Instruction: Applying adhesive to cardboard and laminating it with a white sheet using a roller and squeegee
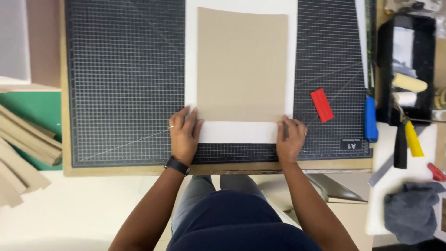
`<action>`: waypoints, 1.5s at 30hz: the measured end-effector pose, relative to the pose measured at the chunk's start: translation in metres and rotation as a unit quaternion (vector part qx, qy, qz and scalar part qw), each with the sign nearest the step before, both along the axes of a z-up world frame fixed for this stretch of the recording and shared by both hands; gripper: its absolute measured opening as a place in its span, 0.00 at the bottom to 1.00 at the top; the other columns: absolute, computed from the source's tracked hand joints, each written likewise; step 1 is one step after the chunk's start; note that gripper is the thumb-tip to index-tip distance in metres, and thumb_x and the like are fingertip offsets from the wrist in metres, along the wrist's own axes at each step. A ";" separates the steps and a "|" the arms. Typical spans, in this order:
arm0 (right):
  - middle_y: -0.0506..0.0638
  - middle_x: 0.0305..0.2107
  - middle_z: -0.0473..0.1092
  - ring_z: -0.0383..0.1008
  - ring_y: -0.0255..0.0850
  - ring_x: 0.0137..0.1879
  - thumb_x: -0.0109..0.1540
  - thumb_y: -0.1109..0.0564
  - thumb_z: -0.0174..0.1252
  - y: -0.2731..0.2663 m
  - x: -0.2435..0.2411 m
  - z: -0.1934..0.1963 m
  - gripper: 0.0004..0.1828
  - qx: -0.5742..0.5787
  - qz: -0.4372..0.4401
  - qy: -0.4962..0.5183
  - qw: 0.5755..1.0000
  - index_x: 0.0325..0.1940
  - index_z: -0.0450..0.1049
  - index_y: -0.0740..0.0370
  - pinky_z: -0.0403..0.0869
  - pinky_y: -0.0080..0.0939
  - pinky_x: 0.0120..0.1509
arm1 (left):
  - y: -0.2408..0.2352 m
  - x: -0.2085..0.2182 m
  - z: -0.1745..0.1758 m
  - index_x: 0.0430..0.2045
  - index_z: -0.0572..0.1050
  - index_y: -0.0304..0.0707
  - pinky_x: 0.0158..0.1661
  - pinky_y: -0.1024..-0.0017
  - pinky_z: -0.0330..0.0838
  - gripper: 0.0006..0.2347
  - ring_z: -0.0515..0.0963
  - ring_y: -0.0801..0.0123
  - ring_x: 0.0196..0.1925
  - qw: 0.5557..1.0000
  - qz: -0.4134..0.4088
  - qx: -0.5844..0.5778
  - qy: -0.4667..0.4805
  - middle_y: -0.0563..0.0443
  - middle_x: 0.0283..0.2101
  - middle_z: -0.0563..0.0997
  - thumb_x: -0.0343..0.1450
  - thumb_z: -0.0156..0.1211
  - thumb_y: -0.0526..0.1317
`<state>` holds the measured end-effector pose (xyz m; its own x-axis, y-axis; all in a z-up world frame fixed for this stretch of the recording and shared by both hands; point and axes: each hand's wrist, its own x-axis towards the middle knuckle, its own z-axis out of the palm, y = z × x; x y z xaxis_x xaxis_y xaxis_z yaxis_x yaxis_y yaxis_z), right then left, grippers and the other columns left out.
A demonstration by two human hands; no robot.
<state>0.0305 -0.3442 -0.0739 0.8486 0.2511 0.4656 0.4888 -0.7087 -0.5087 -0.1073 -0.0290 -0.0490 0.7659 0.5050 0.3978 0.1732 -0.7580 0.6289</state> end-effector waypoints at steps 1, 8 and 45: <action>0.49 0.41 0.67 0.72 0.48 0.54 0.66 0.63 0.67 0.002 0.000 -0.002 0.12 0.002 0.007 0.003 1.000 0.54 0.80 0.60 0.71 0.50 0.59 | 0.001 -0.003 -0.002 0.52 0.82 0.39 0.57 0.61 0.74 0.16 0.74 0.53 0.57 1.000 0.007 0.002 0.003 0.47 0.51 0.78 0.70 0.72 0.39; 0.47 0.40 0.65 0.72 0.46 0.54 0.66 0.64 0.67 0.000 0.000 -0.003 0.13 0.015 0.006 0.004 1.000 0.55 0.79 0.59 0.67 0.48 0.61 | -0.002 -0.002 -0.004 0.51 0.81 0.36 0.58 0.61 0.73 0.15 0.73 0.54 0.58 1.000 -0.002 -0.003 0.016 0.47 0.52 0.77 0.71 0.70 0.38; 0.56 0.53 0.75 0.73 0.55 0.62 0.69 0.63 0.54 0.156 0.169 0.028 0.21 0.010 0.184 -0.043 0.982 0.67 0.72 0.58 0.71 0.56 0.67 | 0.006 0.253 -0.010 0.71 0.62 0.38 0.74 0.52 0.48 0.25 0.52 0.47 0.78 0.978 -0.109 0.091 0.154 0.43 0.75 0.60 0.76 0.57 0.39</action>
<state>0.1998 -0.1880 -0.0455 0.6598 0.5230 0.5395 0.7514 -0.4662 -0.4670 0.1459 -0.0233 -0.0591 0.9450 0.2590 0.1999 0.1552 -0.8928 0.4229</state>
